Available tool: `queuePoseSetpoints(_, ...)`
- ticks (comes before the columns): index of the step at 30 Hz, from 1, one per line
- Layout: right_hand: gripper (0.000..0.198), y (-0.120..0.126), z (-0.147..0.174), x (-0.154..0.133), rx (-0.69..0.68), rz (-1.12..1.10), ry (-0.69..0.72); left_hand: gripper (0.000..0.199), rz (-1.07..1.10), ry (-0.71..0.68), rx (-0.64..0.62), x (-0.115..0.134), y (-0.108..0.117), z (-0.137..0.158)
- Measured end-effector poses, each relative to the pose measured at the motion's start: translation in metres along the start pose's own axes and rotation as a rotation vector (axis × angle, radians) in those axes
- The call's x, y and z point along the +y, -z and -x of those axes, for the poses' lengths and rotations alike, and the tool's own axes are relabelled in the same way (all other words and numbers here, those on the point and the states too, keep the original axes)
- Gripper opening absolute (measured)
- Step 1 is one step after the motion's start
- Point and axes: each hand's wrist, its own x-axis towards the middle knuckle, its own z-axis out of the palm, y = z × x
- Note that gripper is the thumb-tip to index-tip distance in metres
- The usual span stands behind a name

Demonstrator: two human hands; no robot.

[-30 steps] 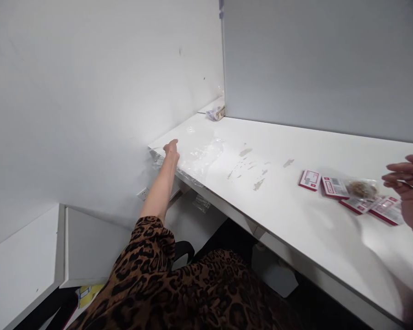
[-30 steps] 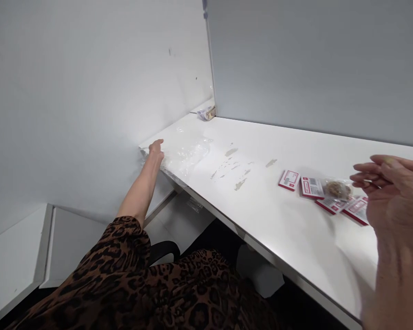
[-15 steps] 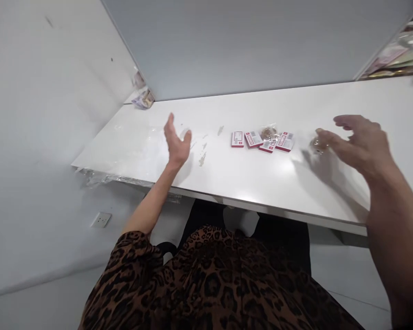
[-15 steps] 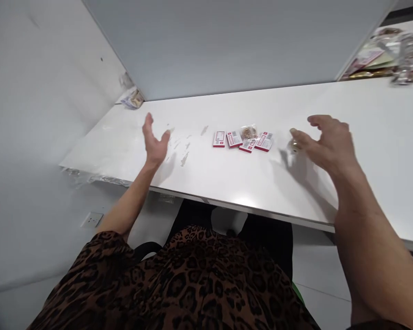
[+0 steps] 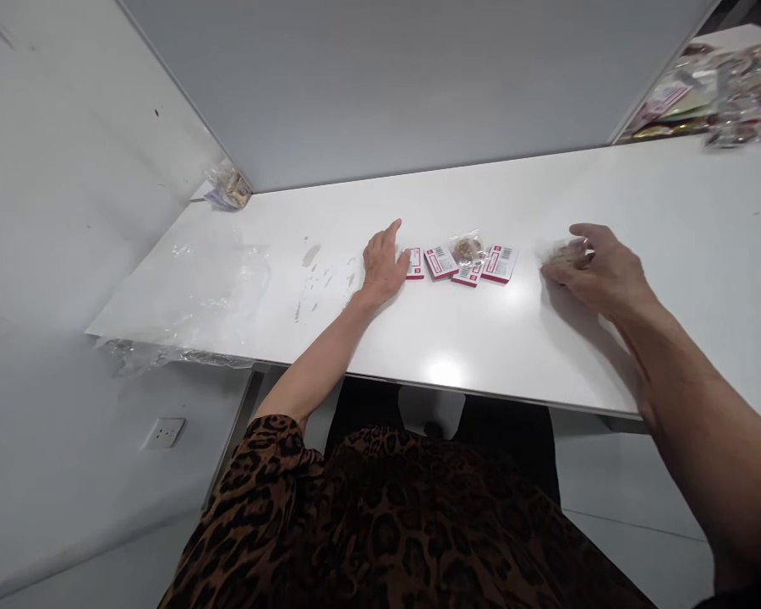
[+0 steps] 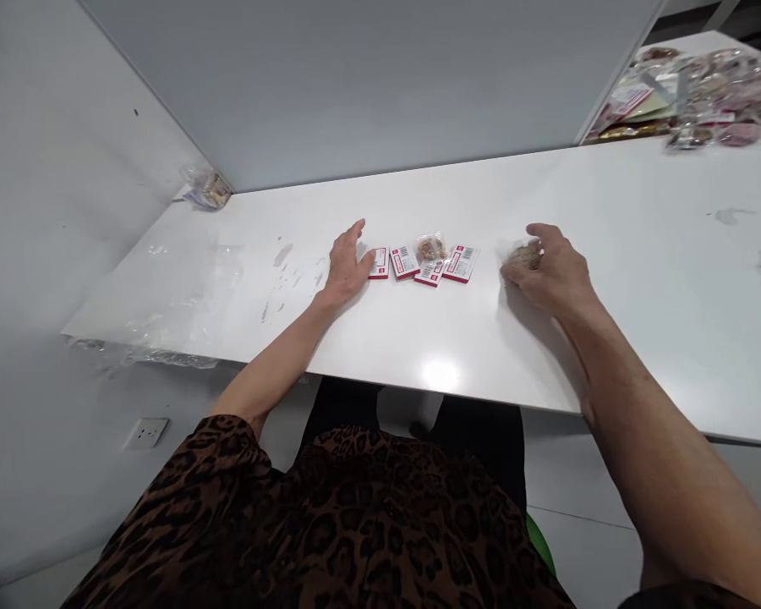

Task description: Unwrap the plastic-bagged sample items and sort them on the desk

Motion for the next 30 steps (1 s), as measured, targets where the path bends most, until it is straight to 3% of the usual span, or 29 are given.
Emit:
queuePoseSetpoints(4,0.056,0.000,0.004,-0.018,0.002,-0.298,-0.072,0.059,-0.029,-0.043,-0.039,0.003,-0.001,0.002)
queuePoseSetpoints(9,0.042,-0.011,0.009,-0.077,-0.047,-0.605,-0.035,0.060,-0.024,-0.059,-0.060,0.004,-0.005,0.001)
queuePoseSetpoints(12,0.023,-0.023,0.003,-0.108,-0.215,-0.499,-0.033,0.064,-0.036,-0.082,-0.079,0.003,-0.006,0.000)
queuePoseSetpoints(18,0.025,-0.040,-0.009,-0.132,-0.410,-0.021,-0.026,0.064,-0.050,-0.126,-0.136,0.003,-0.010,-0.001)
queuePoseSetpoints(21,0.024,-0.047,-0.006,-0.136,-0.453,-0.016,-0.010,0.061,-0.058,-0.125,-0.167,0.006,-0.011,0.000)
queuePoseSetpoints(25,0.025,-0.042,0.003,-0.145,-0.368,-0.088,0.035,0.059,-0.079,-0.092,-0.198,0.010,-0.010,0.001)
queuePoseSetpoints(30,0.016,-0.001,0.003,-0.128,-0.051,0.099,0.176,0.061,-0.084,-0.082,-0.211,0.010,-0.010,0.001)
